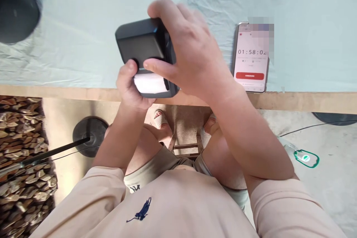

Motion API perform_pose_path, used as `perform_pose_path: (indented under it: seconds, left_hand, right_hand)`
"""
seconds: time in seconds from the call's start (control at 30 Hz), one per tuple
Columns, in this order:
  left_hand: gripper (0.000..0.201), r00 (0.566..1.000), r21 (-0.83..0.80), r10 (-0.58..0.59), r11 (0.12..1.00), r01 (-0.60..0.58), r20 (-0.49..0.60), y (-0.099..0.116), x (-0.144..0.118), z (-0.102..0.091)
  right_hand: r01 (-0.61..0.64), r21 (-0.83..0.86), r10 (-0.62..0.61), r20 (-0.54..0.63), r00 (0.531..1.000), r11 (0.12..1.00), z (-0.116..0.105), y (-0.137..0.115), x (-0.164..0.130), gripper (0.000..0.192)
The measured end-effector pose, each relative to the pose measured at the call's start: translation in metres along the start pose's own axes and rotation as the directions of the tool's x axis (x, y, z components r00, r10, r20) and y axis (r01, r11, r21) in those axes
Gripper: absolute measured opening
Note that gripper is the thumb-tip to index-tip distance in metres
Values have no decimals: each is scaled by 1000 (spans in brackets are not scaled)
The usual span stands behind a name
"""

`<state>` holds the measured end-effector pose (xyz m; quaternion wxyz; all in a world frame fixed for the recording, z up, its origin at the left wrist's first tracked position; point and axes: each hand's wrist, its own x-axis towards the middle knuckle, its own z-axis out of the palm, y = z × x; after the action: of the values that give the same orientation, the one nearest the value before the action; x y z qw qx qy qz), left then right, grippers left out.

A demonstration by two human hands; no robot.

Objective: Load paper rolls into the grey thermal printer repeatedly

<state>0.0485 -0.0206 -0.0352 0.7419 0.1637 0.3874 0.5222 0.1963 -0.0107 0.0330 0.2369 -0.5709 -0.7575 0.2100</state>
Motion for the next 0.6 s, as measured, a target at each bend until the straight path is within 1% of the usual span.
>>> perform_pose_path:
  seconds: [0.1, 0.17, 0.23, 0.3, 0.33, 0.4, 0.5, 0.6]
  left_hand:
    - [28, 983, 57, 55, 996, -66, 176, 2, -1, 2]
    - [31, 968, 36, 74, 996, -85, 241, 5, -2, 9]
    - [39, 959, -8, 71, 997, -72, 274, 7, -4, 17]
    - [45, 963, -3, 52, 999, -53, 266, 8, -3, 21]
    - [45, 966, 18, 42, 999, -48, 253, 7, -2, 21]
    - [43, 977, 77, 32, 996, -49, 213, 5, 2, 18]
    - [41, 991, 153, 40, 986, -60, 128, 1, 6, 11]
    - [37, 996, 168, 55, 984, -67, 74, 1, 6, 11]
  right_hand:
    - [-46, -21, 47, 23, 999, 999, 2, 1, -1, 50]
    - [-51, -26, 51, 11, 999, 998, 2, 1, -1, 49]
    - [-36, -23, 35, -46, 998, 999, 1, 1, -1, 49]
    - [2, -16, -4, -102, 995, 1000, -2, 0, -1, 46]
    - [23, -13, -25, -107, 994, 1000, -4, -1, -1, 44]
    - [50, -28, -51, -70, 996, 998, -6, -4, -2, 42]
    - [40, -126, -38, 17, 999, 991, -8, -9, -5, 44]
    - [37, -225, -24, 58, 998, 974, -11, -15, -8, 45]
